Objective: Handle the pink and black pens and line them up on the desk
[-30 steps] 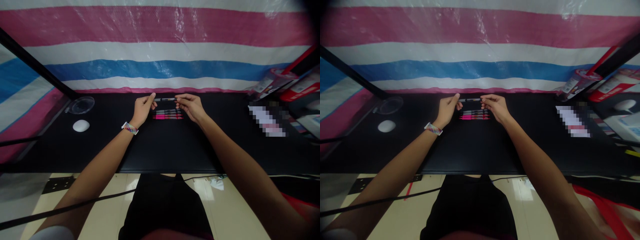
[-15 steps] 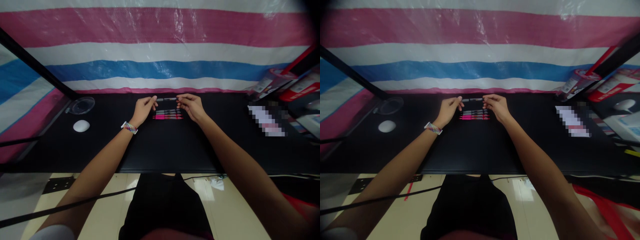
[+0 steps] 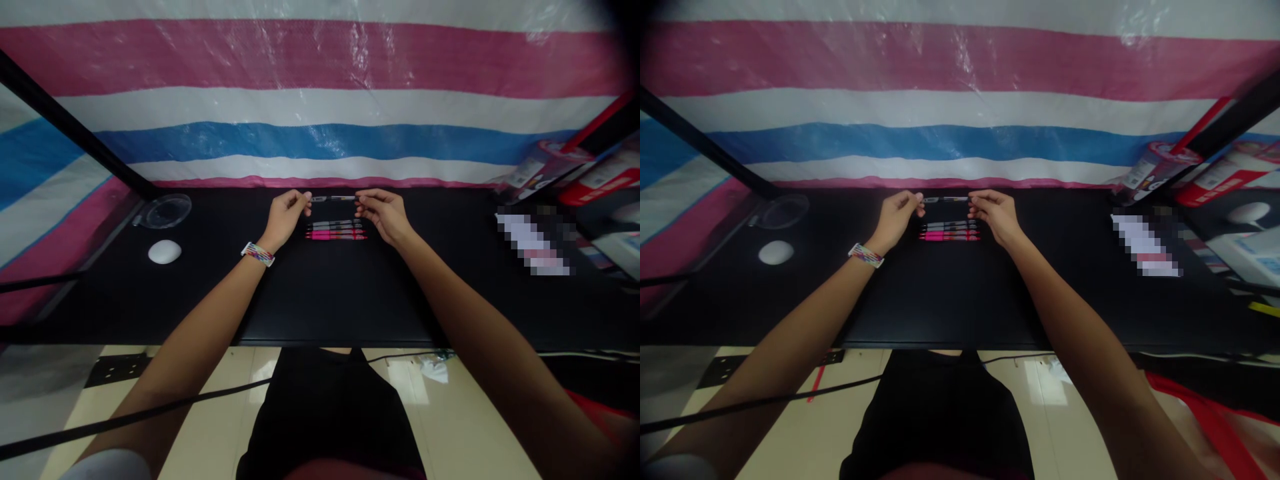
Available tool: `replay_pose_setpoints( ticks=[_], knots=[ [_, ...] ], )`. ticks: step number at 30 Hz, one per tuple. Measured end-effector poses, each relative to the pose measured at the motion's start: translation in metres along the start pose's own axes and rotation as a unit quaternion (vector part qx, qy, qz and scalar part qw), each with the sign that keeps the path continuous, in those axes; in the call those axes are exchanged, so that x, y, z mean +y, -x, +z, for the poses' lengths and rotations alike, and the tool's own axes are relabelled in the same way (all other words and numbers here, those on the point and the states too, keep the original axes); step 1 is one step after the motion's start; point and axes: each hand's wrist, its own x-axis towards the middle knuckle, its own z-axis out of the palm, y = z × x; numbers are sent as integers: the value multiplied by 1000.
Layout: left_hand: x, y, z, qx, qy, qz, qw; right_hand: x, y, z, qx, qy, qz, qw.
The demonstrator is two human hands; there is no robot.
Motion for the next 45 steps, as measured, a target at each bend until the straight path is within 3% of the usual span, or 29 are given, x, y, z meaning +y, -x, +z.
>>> replay_pose_setpoints(
  ticks=[9,18,31,38,42,45],
  knots=[
    [-16,-7,-5,44,9,-3,999,4,-6,-6,40,-5,-28,999],
    [-17,-7,-8,77,3,-4,997,10,-13,-14,65,39,-44,996],
    [-18,-7,-7,85,23,-13,996,8,-12,-11,94,22,-36,995],
    [-5,3,0,13,-14,1,1000,3,-2,-2,19,15,-22,999],
    [2,5,1,10,-103,33,994,2,0,0,8,8,-22,1000],
    [1,4,0,3,-84,45,995,2,0,0,7,1,-20,1000]
  ],
)
